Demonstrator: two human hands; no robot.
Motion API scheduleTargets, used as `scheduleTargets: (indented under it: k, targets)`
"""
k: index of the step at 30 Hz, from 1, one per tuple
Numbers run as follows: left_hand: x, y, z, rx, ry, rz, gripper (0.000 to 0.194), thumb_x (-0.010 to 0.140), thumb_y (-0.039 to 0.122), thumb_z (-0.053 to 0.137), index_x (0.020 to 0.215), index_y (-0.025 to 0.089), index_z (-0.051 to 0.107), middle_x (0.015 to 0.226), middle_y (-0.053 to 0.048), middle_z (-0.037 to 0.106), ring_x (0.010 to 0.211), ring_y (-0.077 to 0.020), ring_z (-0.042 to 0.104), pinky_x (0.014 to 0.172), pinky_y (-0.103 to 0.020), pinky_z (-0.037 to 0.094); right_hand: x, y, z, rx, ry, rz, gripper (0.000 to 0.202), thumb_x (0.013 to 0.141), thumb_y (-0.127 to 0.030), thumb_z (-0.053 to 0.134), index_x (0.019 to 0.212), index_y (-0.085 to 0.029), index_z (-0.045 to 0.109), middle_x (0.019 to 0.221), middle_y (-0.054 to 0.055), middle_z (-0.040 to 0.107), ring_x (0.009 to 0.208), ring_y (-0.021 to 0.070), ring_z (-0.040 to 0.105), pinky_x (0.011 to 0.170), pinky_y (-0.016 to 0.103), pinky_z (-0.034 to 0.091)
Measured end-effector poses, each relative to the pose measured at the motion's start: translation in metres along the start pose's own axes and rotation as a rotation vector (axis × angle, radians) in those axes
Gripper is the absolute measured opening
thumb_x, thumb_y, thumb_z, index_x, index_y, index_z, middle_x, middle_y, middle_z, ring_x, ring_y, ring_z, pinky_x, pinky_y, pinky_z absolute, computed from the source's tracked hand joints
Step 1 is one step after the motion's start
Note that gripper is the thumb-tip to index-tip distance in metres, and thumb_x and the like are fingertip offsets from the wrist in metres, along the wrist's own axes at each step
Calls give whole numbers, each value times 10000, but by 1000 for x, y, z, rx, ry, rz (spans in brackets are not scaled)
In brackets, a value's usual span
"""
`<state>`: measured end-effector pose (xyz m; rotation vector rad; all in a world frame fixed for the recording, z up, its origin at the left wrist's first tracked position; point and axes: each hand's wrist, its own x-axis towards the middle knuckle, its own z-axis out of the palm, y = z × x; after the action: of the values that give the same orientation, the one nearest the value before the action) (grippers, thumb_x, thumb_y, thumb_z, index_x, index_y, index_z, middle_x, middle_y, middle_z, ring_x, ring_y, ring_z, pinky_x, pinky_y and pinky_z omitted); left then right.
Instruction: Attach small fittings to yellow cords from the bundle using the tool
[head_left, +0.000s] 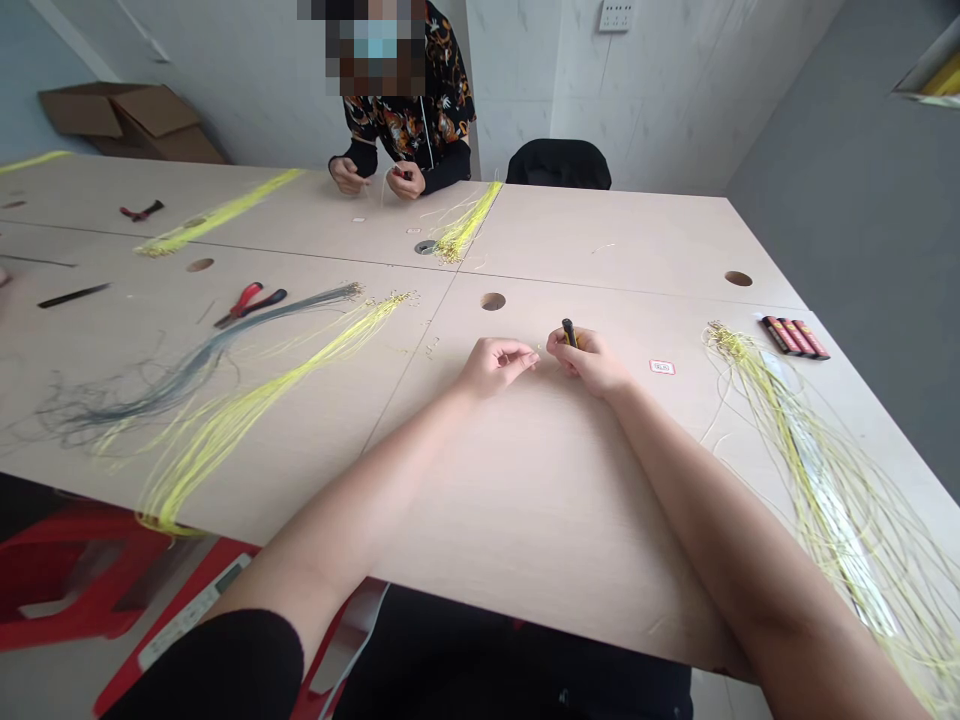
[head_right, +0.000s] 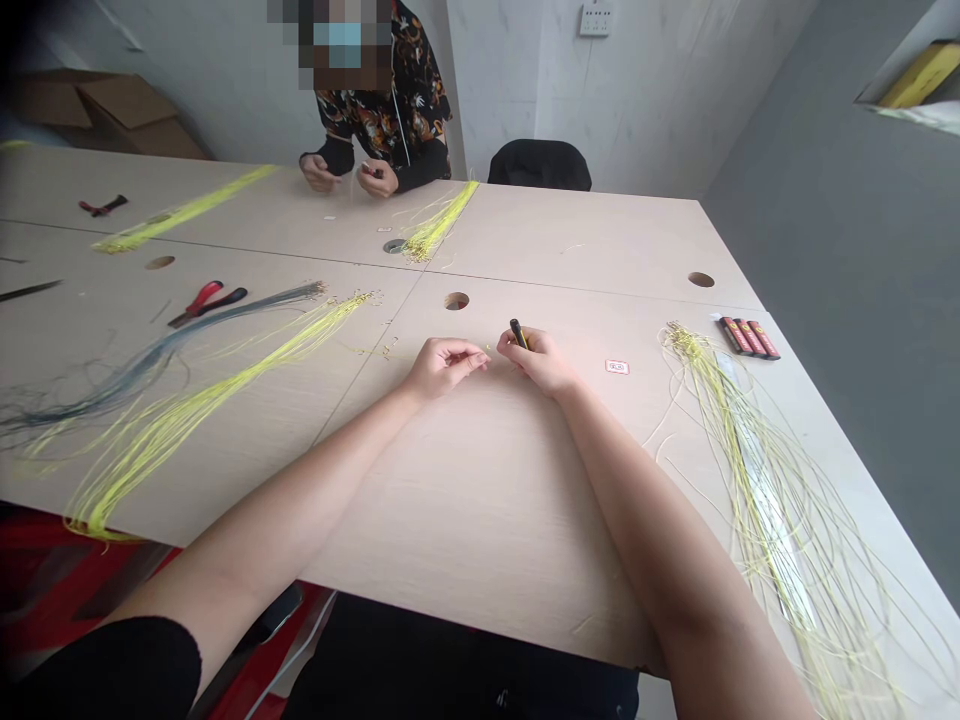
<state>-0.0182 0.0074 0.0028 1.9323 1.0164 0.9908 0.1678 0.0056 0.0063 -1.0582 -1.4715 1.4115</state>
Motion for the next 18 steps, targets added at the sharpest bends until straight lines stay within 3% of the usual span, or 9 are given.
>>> scheduleTargets:
  k: [6,13,18]
  targets:
    - [1,1,0,-20,41,1,305,792,414,588,711,141,697,679,-39,681,572,-102,532,521,-221,379,-1,0,0,-24,6,-8,254,723,-406,614,718,-177,504,545,-52,308,483,67,266,460,234,202]
    - [1,0,-1,-28,101,43,343,798,455,592,683,144,679,667,-40,666,575,-104,525,534,-229,383,0,3,0,-46,-31,-52,336,713,-381,626,577,-191,384,504,-35,355,487,81,312,484,248,232]
    - [3,-3,0,-7,211,121,350,813,462,591,700,143,682,627,-29,617,541,-94,475,510,-233,347,2,-4,11,227,-28,98,427,779,-550,417,552,-211,287,476,-17,310,453,94,241,445,250,216]
